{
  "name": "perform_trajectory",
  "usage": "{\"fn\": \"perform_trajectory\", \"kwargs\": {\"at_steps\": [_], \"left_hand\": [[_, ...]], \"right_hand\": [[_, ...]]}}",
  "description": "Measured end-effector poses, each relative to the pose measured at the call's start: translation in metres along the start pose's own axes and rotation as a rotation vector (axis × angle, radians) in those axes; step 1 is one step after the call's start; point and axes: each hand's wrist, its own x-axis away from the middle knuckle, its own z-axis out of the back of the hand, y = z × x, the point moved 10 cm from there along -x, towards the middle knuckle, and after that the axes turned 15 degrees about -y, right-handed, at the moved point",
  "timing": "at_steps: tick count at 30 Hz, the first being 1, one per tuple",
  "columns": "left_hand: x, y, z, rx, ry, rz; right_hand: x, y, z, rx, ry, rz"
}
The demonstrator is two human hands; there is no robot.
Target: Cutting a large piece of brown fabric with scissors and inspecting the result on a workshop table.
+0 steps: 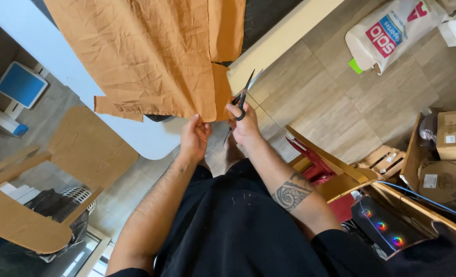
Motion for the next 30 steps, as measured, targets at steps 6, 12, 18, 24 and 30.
{"fn": "perform_trajectory", "kwargs": {"at_steps": [6,12,18,24,30], "left_hand": [[-0.008,-0.006,-0.013,-0.096,-0.051,0.052],[-0.014,-0.009,-0.008,-0.239,0.013,0.040],[-0.018,0.000,0.004,-0.320,-0.021,0.060],[-0.016,0.007,-0.005,-0.361,-0.005,0.100],[-0.025,-0.001,0.011,-0.400,-0.014,0.115]], "right_hand": [[0.013,-0.040,0.028,0.232,0.067,0.277],[0.041,-0.052,0.019,0.358,0.066,0.389],[0.094,-0.029,0.008,0.475,-0.122,0.255],[0.141,0.007,0.001,0.586,-0.216,-0.024],[0.122,0.021,-0.025,0.655,-0.370,-0.031]]}}
